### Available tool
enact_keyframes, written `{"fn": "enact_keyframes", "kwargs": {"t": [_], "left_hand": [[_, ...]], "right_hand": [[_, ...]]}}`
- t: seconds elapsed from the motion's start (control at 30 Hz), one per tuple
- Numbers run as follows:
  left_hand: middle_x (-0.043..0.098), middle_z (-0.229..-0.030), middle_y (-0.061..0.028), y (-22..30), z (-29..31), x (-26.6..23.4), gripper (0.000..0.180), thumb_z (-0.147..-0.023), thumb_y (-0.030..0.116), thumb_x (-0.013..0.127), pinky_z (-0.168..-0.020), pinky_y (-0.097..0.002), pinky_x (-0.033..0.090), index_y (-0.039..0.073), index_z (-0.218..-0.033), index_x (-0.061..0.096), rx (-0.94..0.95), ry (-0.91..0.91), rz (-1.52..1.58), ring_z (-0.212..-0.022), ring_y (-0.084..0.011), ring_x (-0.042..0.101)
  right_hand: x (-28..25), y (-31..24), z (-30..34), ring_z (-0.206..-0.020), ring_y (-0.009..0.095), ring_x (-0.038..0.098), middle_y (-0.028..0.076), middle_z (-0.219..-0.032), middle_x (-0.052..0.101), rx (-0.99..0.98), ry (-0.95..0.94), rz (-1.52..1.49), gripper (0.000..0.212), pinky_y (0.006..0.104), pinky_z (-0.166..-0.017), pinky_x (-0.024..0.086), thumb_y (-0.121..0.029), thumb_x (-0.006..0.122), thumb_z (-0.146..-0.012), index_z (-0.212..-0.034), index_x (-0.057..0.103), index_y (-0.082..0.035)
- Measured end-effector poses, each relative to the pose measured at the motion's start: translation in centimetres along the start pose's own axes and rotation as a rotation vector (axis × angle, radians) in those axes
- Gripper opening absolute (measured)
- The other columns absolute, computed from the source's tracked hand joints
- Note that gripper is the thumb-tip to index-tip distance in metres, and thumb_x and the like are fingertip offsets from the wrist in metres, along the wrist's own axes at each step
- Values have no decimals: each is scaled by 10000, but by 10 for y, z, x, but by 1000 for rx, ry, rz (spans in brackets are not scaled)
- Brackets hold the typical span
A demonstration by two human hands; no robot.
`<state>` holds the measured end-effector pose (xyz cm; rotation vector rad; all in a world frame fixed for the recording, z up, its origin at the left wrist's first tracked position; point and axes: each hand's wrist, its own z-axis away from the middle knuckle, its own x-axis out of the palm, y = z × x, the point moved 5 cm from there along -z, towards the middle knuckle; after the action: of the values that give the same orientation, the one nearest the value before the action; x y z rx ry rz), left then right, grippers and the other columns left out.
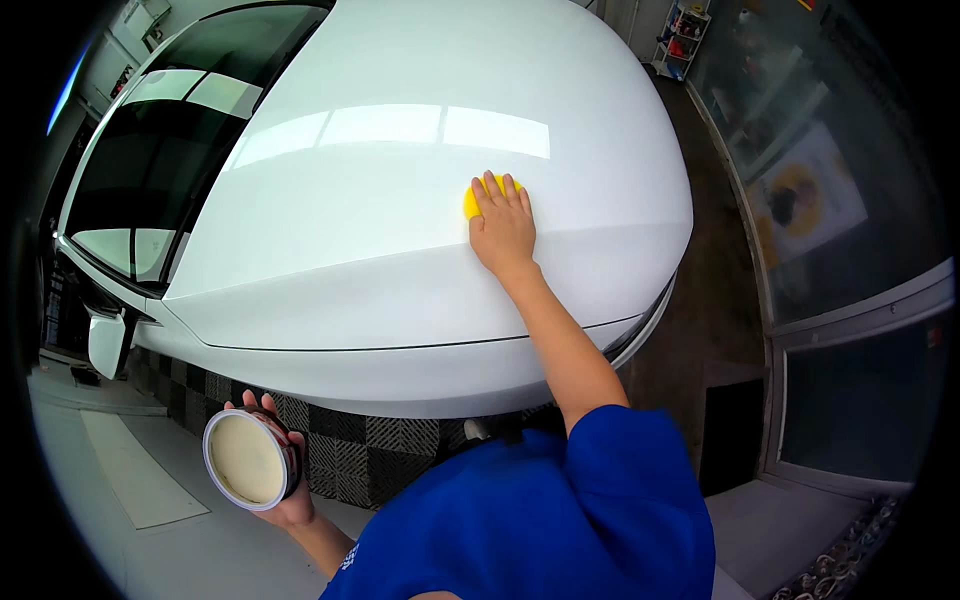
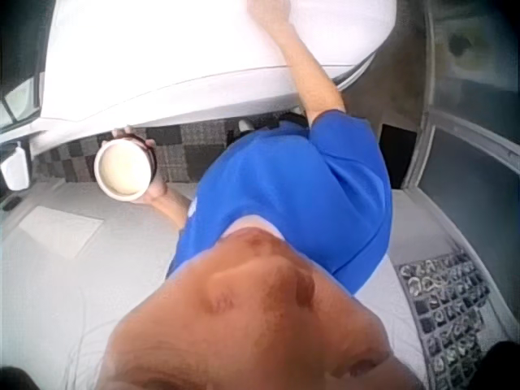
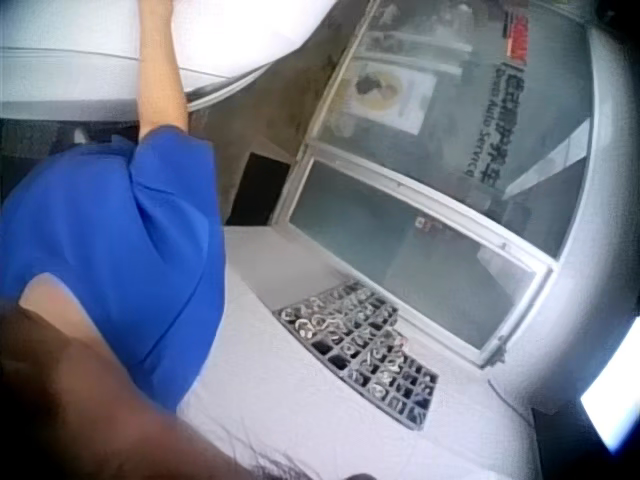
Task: The person applies a white paste to the hood and front bumper of a white car using a yellow sponge. They hold a container of the paste in their left hand and rub the sponge in circular motions across the car's surface.
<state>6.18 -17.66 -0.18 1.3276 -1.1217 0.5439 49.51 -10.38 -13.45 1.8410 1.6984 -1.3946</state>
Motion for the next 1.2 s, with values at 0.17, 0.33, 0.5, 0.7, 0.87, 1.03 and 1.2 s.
{"fn": "enact_keyframes", "kwargs": {"t": [0.17, 0.33, 0.5, 0.7, 0.87, 1.03, 1.2], "left_hand": [[238, -1653, -176, -61, -6, 41, 674, -1056, 535, 308, -970, -690, 396, 177, -1615, 196, -19, -168, -138, -1503, -385, 281], [240, -1651, -183, -83, -1, 60, 688, -1052, 556, 326, -953, -701, 399, 187, -1616, 186, 15, -3, -88, -1502, -392, 283], [257, -1649, -172, -103, -3, 67, 680, -1050, 553, 331, -955, -706, 395, 198, -1614, 196, -26, -97, -95, -1500, -395, 290], [234, -1654, -185, -93, 6, 65, 687, -1047, 547, 348, -988, -710, 376, 185, -1612, 199, 54, 56, -72, -1514, -404, 246], [277, -1634, -181, -98, 4, 63, 715, -1036, 568, 391, -957, -716, 406, 193, -1613, 197, -37, -82, -20, -1494, -410, 289], [268, -1633, -192, -61, 33, 29, 715, -1035, 560, 404, -961, -722, 412, 182, -1609, 209, 54, -25, 7, -1498, -414, 276], [250, -1643, -183, -57, 33, 24, 715, -1039, 548, 403, -967, -730, 410, 176, -1612, 190, 54, 13, 50, -1503, -416, 262]], "right_hand": [[-8, -24, 31, -1474, 288, 377, 48, -1555, 480, -265, -231, -240, 582, 449, -1241, 250, -106, 472, -887, -1461, 550, -160], [-2, 82, -45, -1494, 303, 337, 61, -1584, 442, -80, -84, -53, 588, 445, -1244, 226, -107, 434, -901, -1479, 532, -156], [1, 26, -17, -1497, 298, 328, 59, -1574, 455, -246, -244, -205, 577, 442, -1249, 206, -129, 428, -911, -1478, 532, -163], [6, 120, -56, -1488, 303, 351, 61, -1567, 467, -80, -65, -69, 583, 456, -1240, 232, -130, 429, -896, -1465, 548, -164], [26, 25, -36, -1479, 304, 368, 60, -1560, 476, -272, -167, -104, 587, 461, -1236, 246, -118, 436, -882, -1455, 559, -160], [-23, 64, 30, -1444, 311, 424, 71, -1536, 506, -252, -153, -139, 602, 488, -1223, 260, -75, 443, -853, -1431, 584, -159], [12, -19, 22, -1492, 342, 332, 88, -1592, 426, -153, 17, -17, 621, 518, -1220, 243, -95, 488, -862, -1478, 532, -166]]}}
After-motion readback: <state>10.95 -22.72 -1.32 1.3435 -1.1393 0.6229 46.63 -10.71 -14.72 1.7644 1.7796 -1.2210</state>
